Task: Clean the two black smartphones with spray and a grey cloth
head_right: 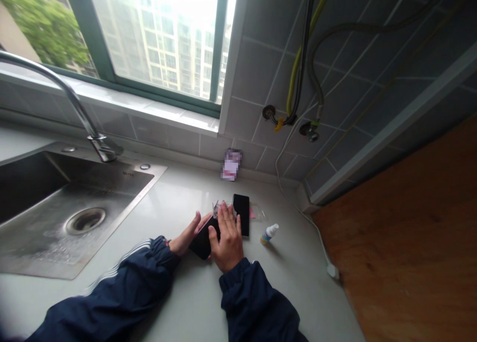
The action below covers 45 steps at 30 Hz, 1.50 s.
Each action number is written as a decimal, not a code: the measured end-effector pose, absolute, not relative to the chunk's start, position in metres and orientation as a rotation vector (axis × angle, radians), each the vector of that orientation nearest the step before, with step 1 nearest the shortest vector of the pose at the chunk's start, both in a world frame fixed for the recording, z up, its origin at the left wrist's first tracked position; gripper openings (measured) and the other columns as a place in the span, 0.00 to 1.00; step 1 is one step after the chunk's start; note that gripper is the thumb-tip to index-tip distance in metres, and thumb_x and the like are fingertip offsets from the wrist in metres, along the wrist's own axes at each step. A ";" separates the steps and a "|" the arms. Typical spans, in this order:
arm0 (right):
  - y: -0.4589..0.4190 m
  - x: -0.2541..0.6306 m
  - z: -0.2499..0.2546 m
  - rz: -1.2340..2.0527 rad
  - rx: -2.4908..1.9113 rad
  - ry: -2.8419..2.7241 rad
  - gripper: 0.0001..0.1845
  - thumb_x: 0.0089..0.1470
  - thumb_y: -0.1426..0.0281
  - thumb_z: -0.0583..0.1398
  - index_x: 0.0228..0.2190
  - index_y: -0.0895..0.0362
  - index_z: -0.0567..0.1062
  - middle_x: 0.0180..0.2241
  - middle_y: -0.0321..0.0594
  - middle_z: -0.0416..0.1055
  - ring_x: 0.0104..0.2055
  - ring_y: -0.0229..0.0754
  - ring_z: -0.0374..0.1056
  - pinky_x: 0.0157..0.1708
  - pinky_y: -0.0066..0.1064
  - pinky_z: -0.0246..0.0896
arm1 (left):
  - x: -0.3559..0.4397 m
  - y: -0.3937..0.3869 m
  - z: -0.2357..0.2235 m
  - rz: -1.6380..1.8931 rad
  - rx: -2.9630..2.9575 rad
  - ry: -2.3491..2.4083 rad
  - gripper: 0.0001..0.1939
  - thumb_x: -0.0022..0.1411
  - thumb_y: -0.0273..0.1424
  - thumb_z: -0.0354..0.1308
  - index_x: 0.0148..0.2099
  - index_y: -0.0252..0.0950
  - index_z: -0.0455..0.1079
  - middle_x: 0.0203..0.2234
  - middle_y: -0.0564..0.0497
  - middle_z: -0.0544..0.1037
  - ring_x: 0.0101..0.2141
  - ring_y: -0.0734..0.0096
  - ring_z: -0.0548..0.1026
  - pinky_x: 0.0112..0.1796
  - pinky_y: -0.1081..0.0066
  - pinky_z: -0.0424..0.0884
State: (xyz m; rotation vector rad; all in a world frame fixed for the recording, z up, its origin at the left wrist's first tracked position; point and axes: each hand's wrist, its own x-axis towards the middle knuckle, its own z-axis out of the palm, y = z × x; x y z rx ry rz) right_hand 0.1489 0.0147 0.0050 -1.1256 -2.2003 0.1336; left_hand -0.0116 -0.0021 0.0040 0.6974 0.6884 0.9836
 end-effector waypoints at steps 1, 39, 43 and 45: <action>0.015 0.149 0.005 0.134 -1.131 -2.201 0.34 0.69 0.65 0.49 0.70 0.50 0.44 0.71 0.41 0.45 0.73 0.49 0.39 0.69 0.54 0.40 | -0.011 -0.002 0.004 0.982 0.697 0.687 0.41 0.64 0.60 0.43 0.73 0.48 0.50 0.62 0.38 0.68 0.34 0.57 0.81 0.27 0.63 0.80; -0.025 0.134 0.028 0.230 -0.672 -2.657 0.28 0.65 0.64 0.55 0.63 0.58 0.64 0.67 0.43 0.57 0.71 0.51 0.47 0.69 0.59 0.35 | -0.020 0.002 0.020 1.298 0.218 0.545 0.45 0.63 0.63 0.39 0.70 0.37 0.54 0.48 0.39 0.80 0.42 0.49 0.80 0.49 0.53 0.69; -0.028 0.130 0.023 0.185 -0.719 -2.613 0.30 0.64 0.67 0.56 0.65 0.58 0.61 0.67 0.43 0.56 0.72 0.52 0.46 0.69 0.58 0.38 | -0.020 0.002 0.024 1.284 0.231 0.563 0.43 0.66 0.60 0.39 0.69 0.34 0.55 0.51 0.37 0.78 0.47 0.48 0.78 0.51 0.54 0.69; -0.030 0.128 0.021 0.180 -0.740 -2.597 0.32 0.63 0.68 0.56 0.66 0.58 0.59 0.67 0.44 0.55 0.72 0.53 0.46 0.69 0.58 0.40 | -0.020 0.001 0.025 1.286 0.240 0.556 0.41 0.67 0.59 0.38 0.70 0.34 0.55 0.52 0.36 0.77 0.48 0.48 0.78 0.51 0.54 0.69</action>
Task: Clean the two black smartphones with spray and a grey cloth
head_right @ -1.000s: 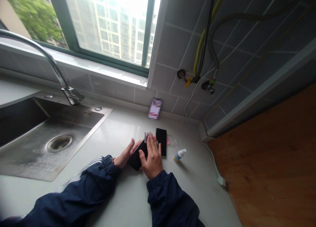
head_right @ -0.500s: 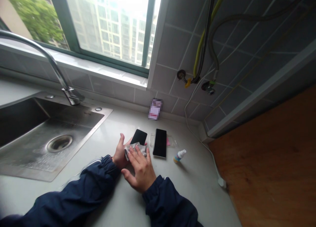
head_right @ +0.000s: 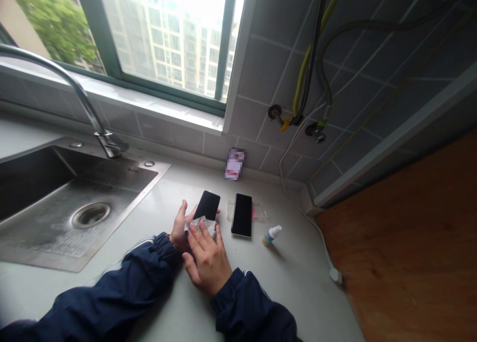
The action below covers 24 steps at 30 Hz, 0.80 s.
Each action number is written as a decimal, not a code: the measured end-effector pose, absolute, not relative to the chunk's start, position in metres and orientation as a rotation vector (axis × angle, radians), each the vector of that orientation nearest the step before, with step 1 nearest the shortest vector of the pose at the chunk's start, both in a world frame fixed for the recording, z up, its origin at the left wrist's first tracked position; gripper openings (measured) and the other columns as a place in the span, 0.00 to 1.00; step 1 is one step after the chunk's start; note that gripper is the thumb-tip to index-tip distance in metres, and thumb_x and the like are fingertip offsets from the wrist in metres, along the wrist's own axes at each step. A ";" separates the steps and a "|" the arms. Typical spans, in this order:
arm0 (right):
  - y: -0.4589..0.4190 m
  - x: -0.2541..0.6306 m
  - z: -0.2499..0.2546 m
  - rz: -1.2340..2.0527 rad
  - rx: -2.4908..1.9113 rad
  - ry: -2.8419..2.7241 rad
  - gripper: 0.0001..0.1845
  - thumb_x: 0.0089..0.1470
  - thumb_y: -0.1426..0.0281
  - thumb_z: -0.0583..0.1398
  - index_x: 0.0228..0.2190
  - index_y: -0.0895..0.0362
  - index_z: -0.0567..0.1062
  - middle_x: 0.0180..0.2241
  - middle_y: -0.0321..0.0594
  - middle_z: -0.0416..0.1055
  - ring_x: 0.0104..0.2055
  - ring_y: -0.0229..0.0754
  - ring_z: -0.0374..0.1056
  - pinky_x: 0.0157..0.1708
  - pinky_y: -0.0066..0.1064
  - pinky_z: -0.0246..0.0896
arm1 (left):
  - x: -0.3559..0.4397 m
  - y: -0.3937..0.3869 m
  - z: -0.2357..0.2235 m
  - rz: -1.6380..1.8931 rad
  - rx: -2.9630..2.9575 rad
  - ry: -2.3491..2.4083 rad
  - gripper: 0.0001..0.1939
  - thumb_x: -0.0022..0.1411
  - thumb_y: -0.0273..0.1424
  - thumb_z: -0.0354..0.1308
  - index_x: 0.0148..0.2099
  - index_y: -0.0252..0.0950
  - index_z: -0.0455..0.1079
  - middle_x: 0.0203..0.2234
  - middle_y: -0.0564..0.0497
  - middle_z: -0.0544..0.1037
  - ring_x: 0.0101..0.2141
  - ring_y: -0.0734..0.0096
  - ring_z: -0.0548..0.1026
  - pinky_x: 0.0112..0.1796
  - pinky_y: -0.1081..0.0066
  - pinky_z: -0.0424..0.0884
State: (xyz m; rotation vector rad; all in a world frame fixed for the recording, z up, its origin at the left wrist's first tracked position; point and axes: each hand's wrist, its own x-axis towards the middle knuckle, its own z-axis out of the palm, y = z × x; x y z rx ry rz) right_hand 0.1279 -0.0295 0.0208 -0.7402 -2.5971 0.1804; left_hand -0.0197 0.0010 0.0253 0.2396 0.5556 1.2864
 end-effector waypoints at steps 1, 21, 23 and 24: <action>-0.030 0.127 0.020 0.184 -0.750 -2.595 0.33 0.63 0.68 0.56 0.67 0.58 0.58 0.68 0.44 0.55 0.72 0.53 0.46 0.69 0.58 0.40 | -0.019 0.001 0.026 1.291 0.241 0.553 0.41 0.67 0.58 0.38 0.70 0.35 0.55 0.53 0.36 0.77 0.49 0.48 0.78 0.51 0.54 0.69; -0.005 0.136 0.011 0.190 -1.075 -2.465 0.40 0.69 0.52 0.47 0.71 0.51 0.35 0.71 0.46 0.40 0.73 0.58 0.36 0.66 0.64 0.41 | 0.000 0.002 0.022 1.242 0.351 0.435 0.42 0.68 0.58 0.38 0.71 0.33 0.53 0.57 0.38 0.74 0.57 0.51 0.72 0.62 0.57 0.57; 0.000 0.139 0.009 0.187 -1.121 -2.431 0.39 0.69 0.52 0.47 0.71 0.50 0.36 0.72 0.46 0.39 0.73 0.60 0.36 0.65 0.66 0.41 | 0.000 0.002 0.022 1.250 0.376 0.419 0.42 0.67 0.58 0.40 0.71 0.34 0.54 0.58 0.38 0.73 0.58 0.51 0.71 0.62 0.57 0.57; 0.002 0.141 0.008 0.179 -1.141 -2.413 0.38 0.69 0.52 0.47 0.71 0.49 0.37 0.72 0.46 0.38 0.73 0.60 0.35 0.64 0.67 0.42 | 0.000 0.002 0.021 1.250 0.383 0.422 0.41 0.67 0.58 0.41 0.71 0.34 0.55 0.59 0.39 0.72 0.58 0.51 0.71 0.62 0.57 0.58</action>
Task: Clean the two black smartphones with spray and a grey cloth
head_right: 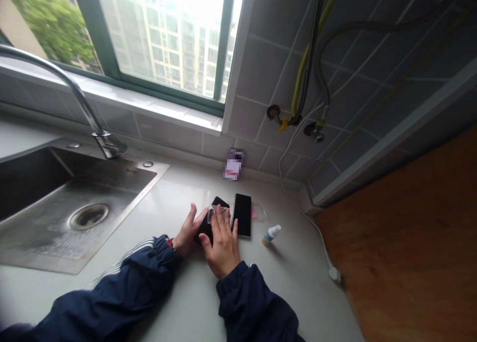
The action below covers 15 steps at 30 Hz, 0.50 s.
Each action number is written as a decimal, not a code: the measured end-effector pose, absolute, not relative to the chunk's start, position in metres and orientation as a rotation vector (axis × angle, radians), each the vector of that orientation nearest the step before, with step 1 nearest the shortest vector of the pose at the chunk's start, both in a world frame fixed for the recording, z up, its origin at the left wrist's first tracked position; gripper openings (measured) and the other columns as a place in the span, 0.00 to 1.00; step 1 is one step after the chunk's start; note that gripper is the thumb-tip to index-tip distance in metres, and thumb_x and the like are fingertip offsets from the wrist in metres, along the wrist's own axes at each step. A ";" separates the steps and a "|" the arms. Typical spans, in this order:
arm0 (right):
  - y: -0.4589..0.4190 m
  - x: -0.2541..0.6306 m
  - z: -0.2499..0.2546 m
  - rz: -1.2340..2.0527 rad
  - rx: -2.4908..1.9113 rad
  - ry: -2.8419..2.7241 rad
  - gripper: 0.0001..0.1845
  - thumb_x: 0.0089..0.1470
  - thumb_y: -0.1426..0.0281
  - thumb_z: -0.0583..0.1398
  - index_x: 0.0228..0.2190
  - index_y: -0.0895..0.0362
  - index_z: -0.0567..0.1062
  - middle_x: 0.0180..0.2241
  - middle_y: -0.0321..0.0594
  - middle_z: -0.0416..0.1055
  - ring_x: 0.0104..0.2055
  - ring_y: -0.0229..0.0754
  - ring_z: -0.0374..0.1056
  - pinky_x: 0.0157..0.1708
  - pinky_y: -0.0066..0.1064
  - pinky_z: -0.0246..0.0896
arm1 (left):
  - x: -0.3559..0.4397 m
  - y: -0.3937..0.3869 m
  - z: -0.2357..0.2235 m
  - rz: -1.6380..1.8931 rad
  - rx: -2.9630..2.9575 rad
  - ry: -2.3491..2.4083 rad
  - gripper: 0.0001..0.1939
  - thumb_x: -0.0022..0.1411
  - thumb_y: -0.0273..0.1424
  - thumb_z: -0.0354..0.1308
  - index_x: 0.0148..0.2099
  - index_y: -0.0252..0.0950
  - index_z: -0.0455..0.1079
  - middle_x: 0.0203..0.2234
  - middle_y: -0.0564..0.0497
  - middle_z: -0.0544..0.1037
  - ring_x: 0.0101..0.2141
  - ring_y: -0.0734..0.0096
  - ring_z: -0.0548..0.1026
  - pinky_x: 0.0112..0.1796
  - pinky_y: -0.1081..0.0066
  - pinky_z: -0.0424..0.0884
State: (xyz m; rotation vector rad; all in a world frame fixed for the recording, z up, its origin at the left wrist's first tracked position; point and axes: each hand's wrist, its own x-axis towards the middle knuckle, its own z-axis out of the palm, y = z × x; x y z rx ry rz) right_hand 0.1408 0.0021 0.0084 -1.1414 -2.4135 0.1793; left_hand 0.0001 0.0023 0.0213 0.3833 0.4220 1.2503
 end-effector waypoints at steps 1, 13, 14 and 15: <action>0.004 0.142 0.007 0.168 -1.162 -2.396 0.38 0.69 0.52 0.48 0.71 0.49 0.39 0.72 0.46 0.37 0.73 0.61 0.35 0.64 0.68 0.42 | 0.000 0.003 0.021 1.248 0.388 0.429 0.41 0.67 0.58 0.42 0.70 0.35 0.55 0.59 0.39 0.72 0.58 0.50 0.71 0.61 0.57 0.59; 0.007 0.148 0.003 0.173 -1.082 -2.233 0.30 0.70 0.62 0.48 0.69 0.54 0.53 0.70 0.47 0.48 0.72 0.52 0.43 0.67 0.57 0.44 | -0.007 0.005 0.023 1.299 0.338 0.421 0.39 0.69 0.56 0.38 0.69 0.34 0.56 0.55 0.38 0.75 0.52 0.51 0.75 0.55 0.57 0.67; 0.006 0.148 0.003 0.186 -1.049 -2.248 0.29 0.70 0.63 0.49 0.68 0.53 0.54 0.69 0.46 0.52 0.72 0.51 0.45 0.67 0.56 0.45 | -0.008 0.005 0.023 1.303 0.331 0.415 0.39 0.69 0.56 0.38 0.69 0.34 0.56 0.55 0.38 0.75 0.52 0.51 0.75 0.55 0.57 0.67; 0.006 0.148 0.003 0.199 -1.027 -2.269 0.29 0.69 0.64 0.49 0.68 0.54 0.55 0.68 0.46 0.54 0.71 0.51 0.47 0.67 0.55 0.46 | -0.008 0.006 0.023 1.306 0.327 0.412 0.39 0.70 0.55 0.37 0.70 0.33 0.55 0.54 0.38 0.75 0.52 0.51 0.75 0.56 0.57 0.67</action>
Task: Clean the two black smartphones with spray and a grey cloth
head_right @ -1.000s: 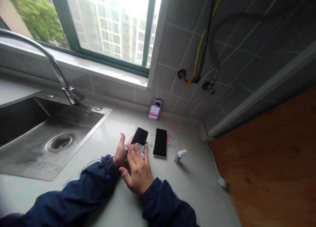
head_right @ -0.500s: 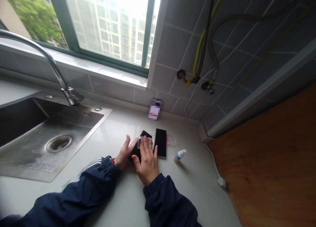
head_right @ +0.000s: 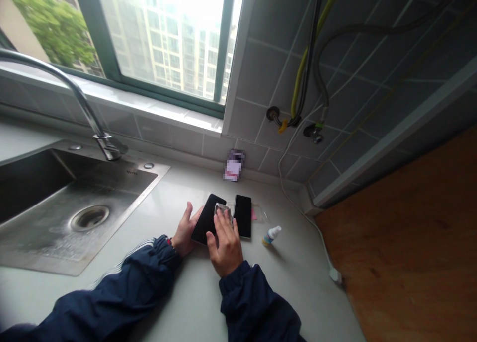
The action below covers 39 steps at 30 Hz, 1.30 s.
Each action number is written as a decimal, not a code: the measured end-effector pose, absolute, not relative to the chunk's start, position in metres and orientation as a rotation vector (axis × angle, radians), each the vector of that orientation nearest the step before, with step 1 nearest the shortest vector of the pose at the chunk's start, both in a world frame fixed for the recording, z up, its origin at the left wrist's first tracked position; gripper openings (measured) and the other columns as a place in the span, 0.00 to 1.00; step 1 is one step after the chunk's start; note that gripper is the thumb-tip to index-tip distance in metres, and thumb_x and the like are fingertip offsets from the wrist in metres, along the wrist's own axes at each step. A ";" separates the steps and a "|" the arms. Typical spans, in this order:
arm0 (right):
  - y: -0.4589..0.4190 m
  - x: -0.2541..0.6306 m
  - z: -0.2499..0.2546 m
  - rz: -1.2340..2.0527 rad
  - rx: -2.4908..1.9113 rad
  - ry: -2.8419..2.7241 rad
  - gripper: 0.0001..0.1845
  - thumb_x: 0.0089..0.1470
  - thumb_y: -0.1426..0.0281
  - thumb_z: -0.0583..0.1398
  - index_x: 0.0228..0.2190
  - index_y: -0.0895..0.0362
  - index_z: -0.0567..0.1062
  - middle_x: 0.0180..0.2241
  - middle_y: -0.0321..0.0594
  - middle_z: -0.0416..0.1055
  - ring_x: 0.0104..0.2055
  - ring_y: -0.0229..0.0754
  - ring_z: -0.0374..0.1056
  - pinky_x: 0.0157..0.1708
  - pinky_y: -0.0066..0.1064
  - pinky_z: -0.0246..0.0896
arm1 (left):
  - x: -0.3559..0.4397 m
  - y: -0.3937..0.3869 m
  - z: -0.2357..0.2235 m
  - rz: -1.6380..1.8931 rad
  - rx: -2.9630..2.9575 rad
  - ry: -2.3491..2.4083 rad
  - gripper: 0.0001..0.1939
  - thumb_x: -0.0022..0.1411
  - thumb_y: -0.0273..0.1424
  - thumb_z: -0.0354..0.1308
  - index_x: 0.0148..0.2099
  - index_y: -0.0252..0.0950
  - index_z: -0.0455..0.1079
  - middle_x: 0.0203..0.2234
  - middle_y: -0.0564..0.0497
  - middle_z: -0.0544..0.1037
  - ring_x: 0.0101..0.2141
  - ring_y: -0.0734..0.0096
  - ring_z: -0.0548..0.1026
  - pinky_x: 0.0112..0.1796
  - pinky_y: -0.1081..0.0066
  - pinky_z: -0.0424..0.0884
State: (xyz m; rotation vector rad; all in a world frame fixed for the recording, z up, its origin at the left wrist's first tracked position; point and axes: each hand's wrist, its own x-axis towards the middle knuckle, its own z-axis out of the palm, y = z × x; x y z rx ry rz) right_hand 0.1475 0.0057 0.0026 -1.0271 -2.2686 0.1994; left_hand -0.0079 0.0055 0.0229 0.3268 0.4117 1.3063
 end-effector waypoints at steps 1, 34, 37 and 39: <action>0.005 0.147 0.002 0.211 -1.016 -2.289 0.29 0.69 0.64 0.49 0.68 0.54 0.55 0.68 0.47 0.55 0.71 0.51 0.48 0.66 0.55 0.47 | -0.008 0.006 0.023 1.308 0.326 0.413 0.38 0.70 0.54 0.37 0.70 0.33 0.55 0.54 0.37 0.75 0.52 0.51 0.75 0.56 0.57 0.67; 0.034 0.158 -0.002 0.761 -1.209 -1.481 0.18 0.59 0.57 0.61 0.42 0.58 0.74 0.32 0.43 0.77 0.30 0.43 0.75 0.31 0.33 0.72 | -0.013 0.004 0.018 1.135 0.467 0.447 0.39 0.66 0.60 0.39 0.66 0.39 0.58 0.48 0.34 0.77 0.29 0.56 0.80 0.23 0.58 0.78; 0.036 0.160 -0.003 0.769 -1.215 -1.500 0.18 0.61 0.56 0.58 0.43 0.59 0.73 0.32 0.43 0.78 0.27 0.41 0.74 0.27 0.31 0.71 | -0.013 0.004 0.020 1.132 0.468 0.456 0.38 0.66 0.59 0.39 0.66 0.39 0.58 0.49 0.33 0.77 0.29 0.56 0.80 0.23 0.58 0.78; 0.037 0.163 -0.002 0.728 -1.229 -1.519 0.18 0.61 0.57 0.58 0.44 0.59 0.73 0.32 0.43 0.77 0.26 0.41 0.73 0.26 0.31 0.70 | -0.012 0.004 0.020 1.130 0.461 0.475 0.38 0.66 0.58 0.40 0.66 0.38 0.58 0.48 0.33 0.77 0.28 0.57 0.80 0.23 0.59 0.78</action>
